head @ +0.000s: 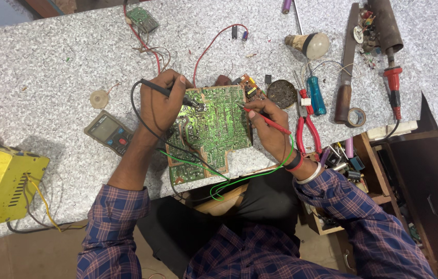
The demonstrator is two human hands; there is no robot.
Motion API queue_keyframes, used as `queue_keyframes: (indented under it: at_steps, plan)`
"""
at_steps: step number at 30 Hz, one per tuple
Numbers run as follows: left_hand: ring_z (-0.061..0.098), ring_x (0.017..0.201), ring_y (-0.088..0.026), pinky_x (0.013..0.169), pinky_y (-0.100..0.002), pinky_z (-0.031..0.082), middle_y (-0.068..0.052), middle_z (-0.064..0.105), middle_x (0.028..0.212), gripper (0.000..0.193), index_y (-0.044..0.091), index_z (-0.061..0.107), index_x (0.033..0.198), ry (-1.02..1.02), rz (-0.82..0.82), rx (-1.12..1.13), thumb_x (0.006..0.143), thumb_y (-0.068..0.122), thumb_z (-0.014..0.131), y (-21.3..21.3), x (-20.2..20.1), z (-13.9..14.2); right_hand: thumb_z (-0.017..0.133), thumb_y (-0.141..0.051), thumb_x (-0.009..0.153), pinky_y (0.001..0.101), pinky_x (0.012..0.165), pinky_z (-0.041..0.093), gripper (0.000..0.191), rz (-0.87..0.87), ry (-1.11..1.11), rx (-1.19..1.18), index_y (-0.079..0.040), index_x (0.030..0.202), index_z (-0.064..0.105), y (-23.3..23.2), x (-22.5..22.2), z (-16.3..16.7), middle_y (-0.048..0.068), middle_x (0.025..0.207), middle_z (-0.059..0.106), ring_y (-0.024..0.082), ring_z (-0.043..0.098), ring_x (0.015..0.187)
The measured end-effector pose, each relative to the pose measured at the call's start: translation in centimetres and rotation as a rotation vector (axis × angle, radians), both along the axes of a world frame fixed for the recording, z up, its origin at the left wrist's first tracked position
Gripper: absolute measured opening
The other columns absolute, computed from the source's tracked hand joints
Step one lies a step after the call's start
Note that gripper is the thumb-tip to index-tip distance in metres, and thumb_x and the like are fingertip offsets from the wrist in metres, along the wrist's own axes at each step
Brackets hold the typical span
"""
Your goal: The person holds a green circuit board on a workbench and probes its components with the red and black leads of a digital multimeter, repositioning the probe tips across different points on the board to take measurements while steadying the board with the other hand.
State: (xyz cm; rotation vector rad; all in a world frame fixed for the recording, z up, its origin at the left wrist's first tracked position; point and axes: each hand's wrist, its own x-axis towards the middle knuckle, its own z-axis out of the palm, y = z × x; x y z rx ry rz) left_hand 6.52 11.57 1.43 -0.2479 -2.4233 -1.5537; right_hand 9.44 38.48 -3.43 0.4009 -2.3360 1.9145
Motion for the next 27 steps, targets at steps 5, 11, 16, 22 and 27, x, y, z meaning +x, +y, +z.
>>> queue_keyframes:
  at_steps: [5, 11, 16, 22, 27]
  plan:
    - [0.066, 0.068, -0.011, 0.061, -0.030, 0.053, -0.009, 0.071, 0.076, 0.024, -0.002, 0.070, 0.091, -0.006, -0.009, 0.014, 0.104, 0.015, 0.058, 0.01, -0.09, 0.06, 0.066, -0.010, 0.100, 0.0232, 0.066, 0.048, 0.017, -0.002, -0.008, -0.007, -0.002, 0.113, 0.071, -0.01, -0.10, 0.00, 0.000, 0.087, 0.067, 0.005, 0.058, 0.076]
    - [0.066, 0.067, -0.011, 0.061, -0.030, 0.052, -0.008, 0.071, 0.075, 0.024, -0.002, 0.070, 0.091, -0.005, -0.013, 0.022, 0.104, 0.015, 0.058, 0.05, -0.20, 0.11, 0.066, -0.011, 0.099, 0.0232, 0.066, 0.047, 0.017, -0.006, 0.015, 0.009, -0.002, 0.113, 0.072, -0.01, -0.21, 0.03, 0.000, 0.086, 0.067, 0.005, 0.057, 0.075]
    - [0.066, 0.067, -0.011, 0.061, -0.030, 0.053, -0.009, 0.071, 0.075, 0.024, -0.001, 0.070, 0.090, -0.001, -0.006, 0.011, 0.104, 0.015, 0.058, 0.08, -0.23, 0.17, 0.067, -0.012, 0.100, 0.0234, 0.068, 0.047, 0.017, -0.004, 0.013, 0.009, -0.002, 0.113, 0.072, 0.06, -0.18, 0.03, 0.000, 0.086, 0.066, 0.005, 0.056, 0.077]
    - [0.067, 0.068, -0.011, 0.062, -0.030, 0.053, -0.009, 0.072, 0.076, 0.024, -0.001, 0.070, 0.090, 0.014, -0.001, -0.006, 0.104, 0.015, 0.058, 0.09, -0.30, 0.16, 0.066, -0.012, 0.100, 0.0235, 0.066, 0.047, 0.016, -0.008, 0.029, 0.012, -0.002, 0.112, 0.072, 0.09, -0.31, -0.02, 0.000, 0.084, 0.067, 0.005, 0.057, 0.075]
    - [0.064, 0.068, -0.011, 0.061, -0.030, 0.051, -0.008, 0.070, 0.075, 0.024, -0.002, 0.070, 0.090, 0.019, -0.004, -0.009, 0.104, 0.015, 0.058, 0.04, -0.19, 0.12, 0.066, -0.011, 0.100, 0.0232, 0.067, 0.049, 0.016, 0.008, 0.010, -0.018, -0.002, 0.112, 0.071, 0.08, -0.27, -0.03, 0.001, 0.087, 0.068, 0.005, 0.060, 0.076]
